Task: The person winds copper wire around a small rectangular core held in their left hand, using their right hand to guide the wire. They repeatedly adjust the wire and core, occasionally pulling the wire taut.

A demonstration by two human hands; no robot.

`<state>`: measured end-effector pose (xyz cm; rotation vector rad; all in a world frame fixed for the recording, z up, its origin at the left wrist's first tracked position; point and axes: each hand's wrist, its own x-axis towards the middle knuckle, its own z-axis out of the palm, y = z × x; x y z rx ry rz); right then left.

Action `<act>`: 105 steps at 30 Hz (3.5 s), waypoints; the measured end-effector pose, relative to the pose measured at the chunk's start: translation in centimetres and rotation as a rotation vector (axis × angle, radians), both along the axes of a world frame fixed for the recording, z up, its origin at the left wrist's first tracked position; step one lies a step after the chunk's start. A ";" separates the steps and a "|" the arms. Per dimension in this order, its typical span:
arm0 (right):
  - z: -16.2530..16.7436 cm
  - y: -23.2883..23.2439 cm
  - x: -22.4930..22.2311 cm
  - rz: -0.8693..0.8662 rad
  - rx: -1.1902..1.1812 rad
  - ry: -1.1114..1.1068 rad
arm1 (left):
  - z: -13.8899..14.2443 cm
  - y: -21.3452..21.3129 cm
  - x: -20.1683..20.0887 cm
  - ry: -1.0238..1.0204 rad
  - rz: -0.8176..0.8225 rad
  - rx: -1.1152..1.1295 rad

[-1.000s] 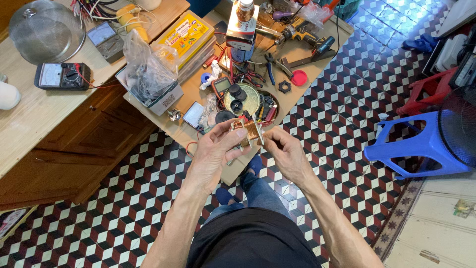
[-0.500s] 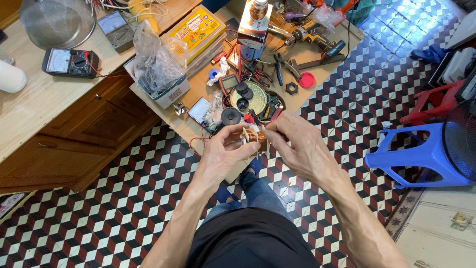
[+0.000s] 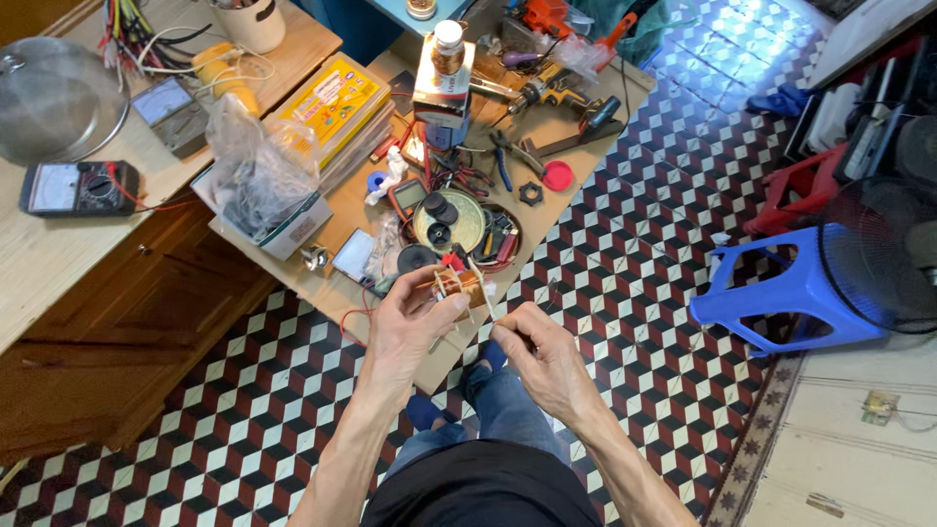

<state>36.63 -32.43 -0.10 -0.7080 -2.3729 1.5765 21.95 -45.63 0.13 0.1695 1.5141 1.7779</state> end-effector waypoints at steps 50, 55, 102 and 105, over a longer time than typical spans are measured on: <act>4.5 32.1 0.5 0.699 0.185 0.056 | -0.9 23.1 12.8 0.122 0.034 -0.076; 4.6 32.2 2.5 0.648 0.157 0.030 | -1.8 24.5 12.7 0.165 0.159 -0.044; 2.4 42.4 -9.1 0.488 0.244 0.038 | -1.3 34.4 3.8 0.150 0.124 -0.028; 2.0 42.8 -9.3 0.500 0.228 0.123 | -1.1 34.7 4.2 0.131 0.089 -0.070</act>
